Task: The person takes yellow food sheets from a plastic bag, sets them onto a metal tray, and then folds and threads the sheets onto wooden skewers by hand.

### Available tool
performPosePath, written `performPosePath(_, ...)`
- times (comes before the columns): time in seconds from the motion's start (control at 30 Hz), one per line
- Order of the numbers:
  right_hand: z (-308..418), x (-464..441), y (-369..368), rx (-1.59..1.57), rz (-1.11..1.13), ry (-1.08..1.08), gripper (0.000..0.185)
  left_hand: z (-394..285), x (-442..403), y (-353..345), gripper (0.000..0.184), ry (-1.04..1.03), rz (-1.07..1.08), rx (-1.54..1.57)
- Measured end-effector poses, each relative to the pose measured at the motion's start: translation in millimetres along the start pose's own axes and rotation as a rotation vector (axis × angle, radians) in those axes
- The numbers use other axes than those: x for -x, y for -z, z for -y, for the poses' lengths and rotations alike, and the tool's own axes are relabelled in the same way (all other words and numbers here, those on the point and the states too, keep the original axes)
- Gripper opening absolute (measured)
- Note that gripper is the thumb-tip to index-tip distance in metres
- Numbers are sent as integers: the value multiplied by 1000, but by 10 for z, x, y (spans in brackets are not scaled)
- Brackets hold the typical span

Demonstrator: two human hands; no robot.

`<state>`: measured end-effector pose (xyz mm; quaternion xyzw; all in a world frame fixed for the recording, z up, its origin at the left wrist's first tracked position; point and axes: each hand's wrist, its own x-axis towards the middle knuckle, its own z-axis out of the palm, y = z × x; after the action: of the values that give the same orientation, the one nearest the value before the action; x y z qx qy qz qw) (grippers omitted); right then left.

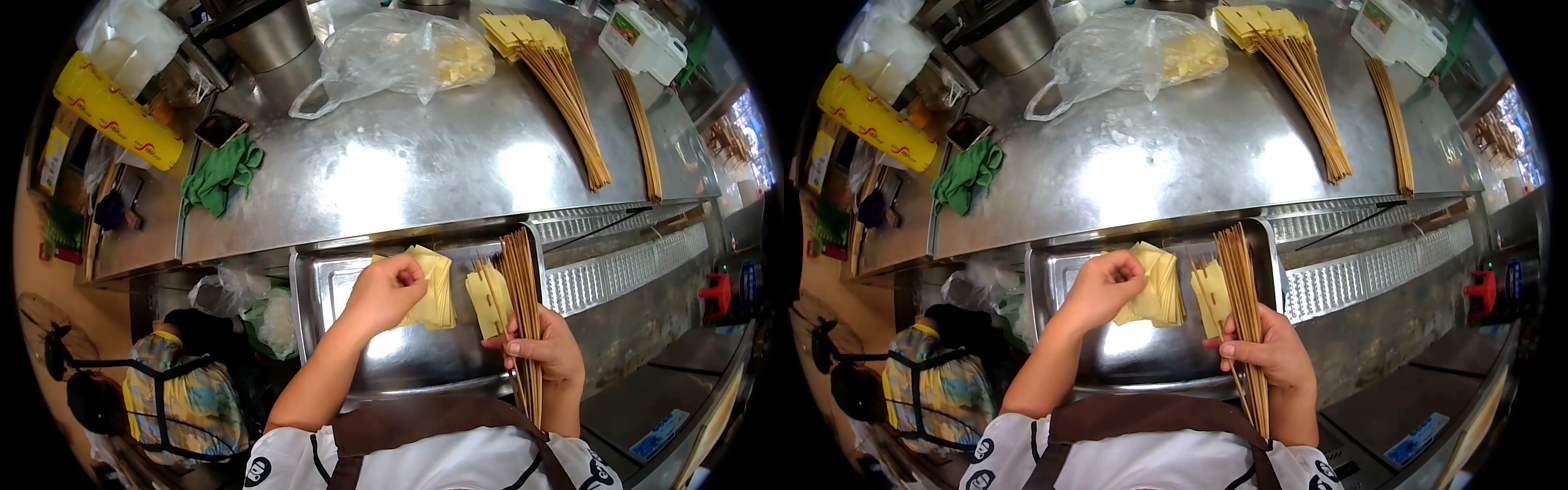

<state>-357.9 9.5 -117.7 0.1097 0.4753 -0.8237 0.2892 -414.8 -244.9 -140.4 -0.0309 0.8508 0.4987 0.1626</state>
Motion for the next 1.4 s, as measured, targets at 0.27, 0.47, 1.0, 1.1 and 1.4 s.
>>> performPosePath(0.27,-14,-38,-49,8,22,-20,26,212,148,131,20,49,59,1004)
performPosePath(0.47,-10,-36,-129,39,-15,-37,28,223,109,-45,30,66,158,1506)
performPosePath(1.0,-93,-40,-110,24,28,-113,29,-294,12,-14,26,-130,-19,836)
performPosePath(1.1,-85,-43,-113,17,31,-108,28,-345,-17,13,25,-172,-31,757)
performPosePath(1.4,-84,-42,-79,10,27,-100,28,-407,118,-156,21,-348,-89,789)
